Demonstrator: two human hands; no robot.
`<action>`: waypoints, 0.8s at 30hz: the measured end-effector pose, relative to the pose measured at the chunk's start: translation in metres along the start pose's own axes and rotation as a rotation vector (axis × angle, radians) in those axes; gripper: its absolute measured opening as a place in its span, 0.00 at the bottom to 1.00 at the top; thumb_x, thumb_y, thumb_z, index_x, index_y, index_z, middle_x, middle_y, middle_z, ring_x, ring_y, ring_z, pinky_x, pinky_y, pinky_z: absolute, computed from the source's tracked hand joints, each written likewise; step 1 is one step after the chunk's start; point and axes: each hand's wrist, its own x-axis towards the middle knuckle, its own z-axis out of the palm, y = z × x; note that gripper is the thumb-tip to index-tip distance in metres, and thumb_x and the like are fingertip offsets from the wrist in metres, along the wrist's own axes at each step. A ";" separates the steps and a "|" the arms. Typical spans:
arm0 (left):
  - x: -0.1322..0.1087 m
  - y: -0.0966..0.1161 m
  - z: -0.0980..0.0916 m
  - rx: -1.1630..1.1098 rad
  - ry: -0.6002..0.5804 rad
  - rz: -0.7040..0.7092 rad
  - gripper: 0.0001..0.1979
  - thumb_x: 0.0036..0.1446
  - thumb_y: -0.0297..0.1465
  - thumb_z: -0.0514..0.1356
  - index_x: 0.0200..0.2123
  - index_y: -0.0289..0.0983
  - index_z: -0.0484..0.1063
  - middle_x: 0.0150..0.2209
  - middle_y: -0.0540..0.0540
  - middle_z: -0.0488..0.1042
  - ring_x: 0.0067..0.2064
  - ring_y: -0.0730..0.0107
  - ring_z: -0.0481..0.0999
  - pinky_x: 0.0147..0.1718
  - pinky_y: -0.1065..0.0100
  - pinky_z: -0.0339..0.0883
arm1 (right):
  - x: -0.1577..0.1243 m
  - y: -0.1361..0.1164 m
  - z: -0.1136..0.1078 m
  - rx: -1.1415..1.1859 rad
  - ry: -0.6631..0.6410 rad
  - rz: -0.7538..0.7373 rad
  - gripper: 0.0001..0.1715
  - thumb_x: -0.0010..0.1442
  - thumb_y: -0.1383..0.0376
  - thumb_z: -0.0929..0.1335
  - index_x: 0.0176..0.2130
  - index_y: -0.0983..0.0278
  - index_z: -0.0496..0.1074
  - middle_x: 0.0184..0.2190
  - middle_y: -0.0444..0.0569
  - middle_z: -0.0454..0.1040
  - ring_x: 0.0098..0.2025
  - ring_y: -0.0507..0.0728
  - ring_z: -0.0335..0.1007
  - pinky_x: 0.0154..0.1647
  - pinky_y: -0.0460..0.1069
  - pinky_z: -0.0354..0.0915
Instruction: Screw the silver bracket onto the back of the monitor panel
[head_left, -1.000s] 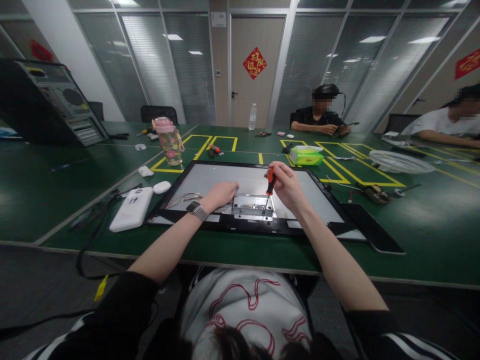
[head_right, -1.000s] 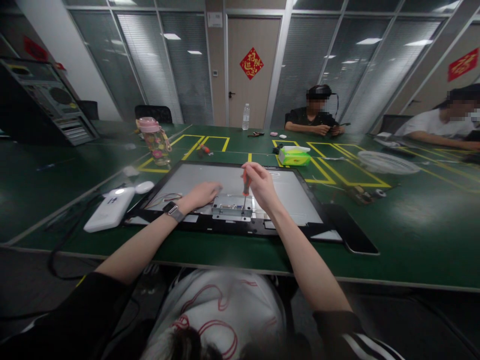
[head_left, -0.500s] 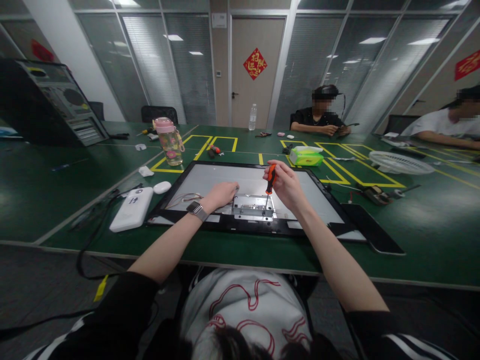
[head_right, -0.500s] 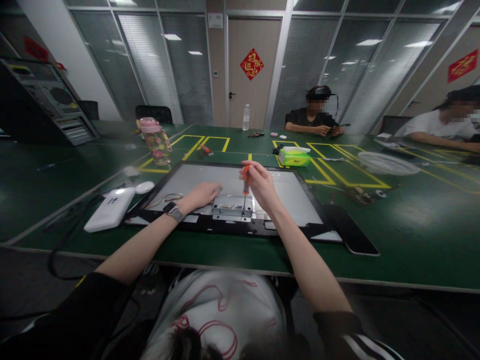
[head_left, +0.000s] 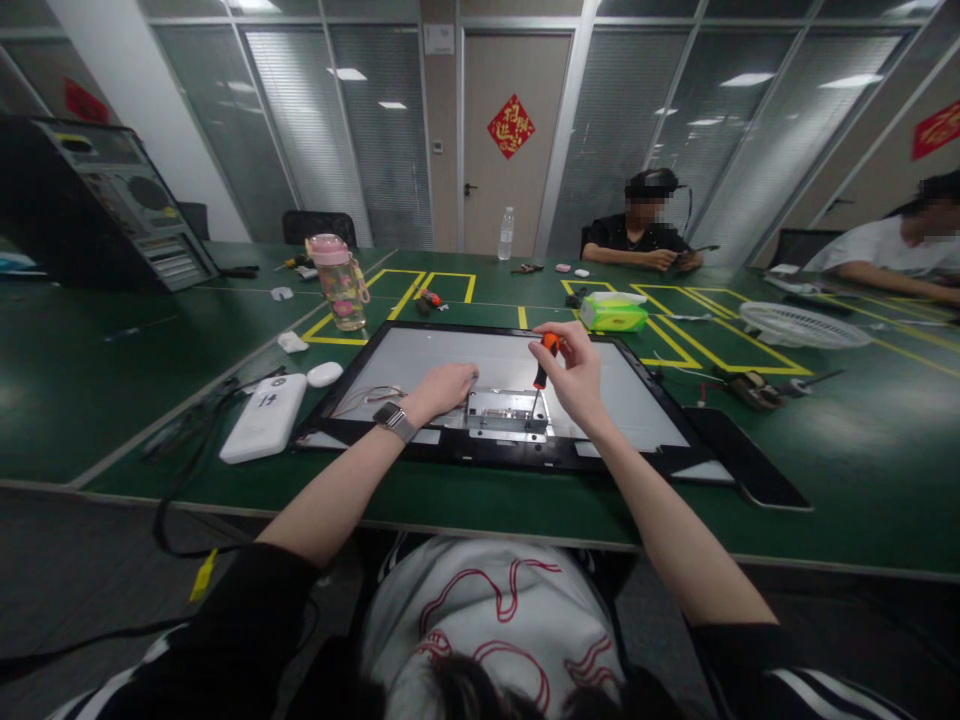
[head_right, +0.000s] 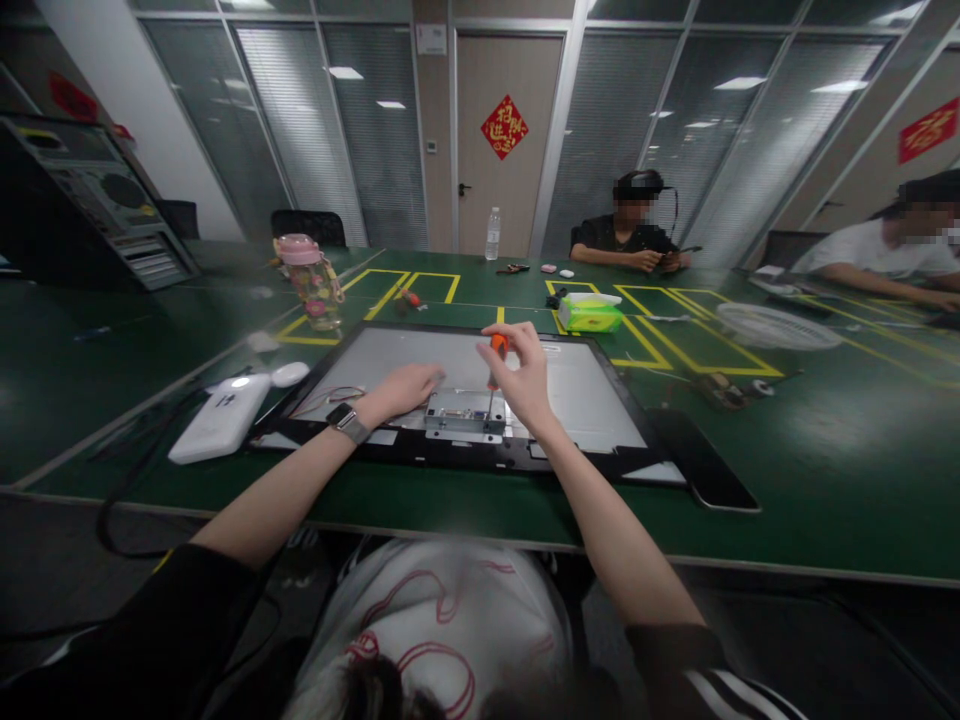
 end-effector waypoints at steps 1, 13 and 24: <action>0.000 0.000 0.000 0.000 -0.004 -0.005 0.16 0.65 0.30 0.48 0.50 0.36 0.71 0.43 0.40 0.78 0.43 0.59 0.77 0.41 0.65 0.68 | 0.000 0.000 -0.001 -0.006 -0.019 -0.009 0.09 0.60 0.63 0.67 0.42 0.57 0.76 0.36 0.46 0.69 0.39 0.55 0.67 0.42 0.52 0.65; -0.001 0.003 -0.003 0.012 -0.016 -0.008 0.16 0.65 0.29 0.48 0.50 0.36 0.71 0.45 0.40 0.78 0.44 0.59 0.77 0.42 0.66 0.68 | 0.001 0.001 0.001 0.077 0.067 0.043 0.03 0.54 0.64 0.72 0.33 0.60 0.74 0.32 0.44 0.67 0.35 0.53 0.65 0.39 0.50 0.64; 0.000 0.000 0.000 0.014 -0.003 -0.001 0.16 0.65 0.29 0.48 0.50 0.36 0.71 0.45 0.40 0.78 0.45 0.58 0.77 0.42 0.64 0.68 | 0.006 0.003 0.000 0.551 -0.103 0.324 0.10 0.59 0.56 0.68 0.38 0.57 0.75 0.30 0.44 0.72 0.32 0.52 0.69 0.36 0.49 0.66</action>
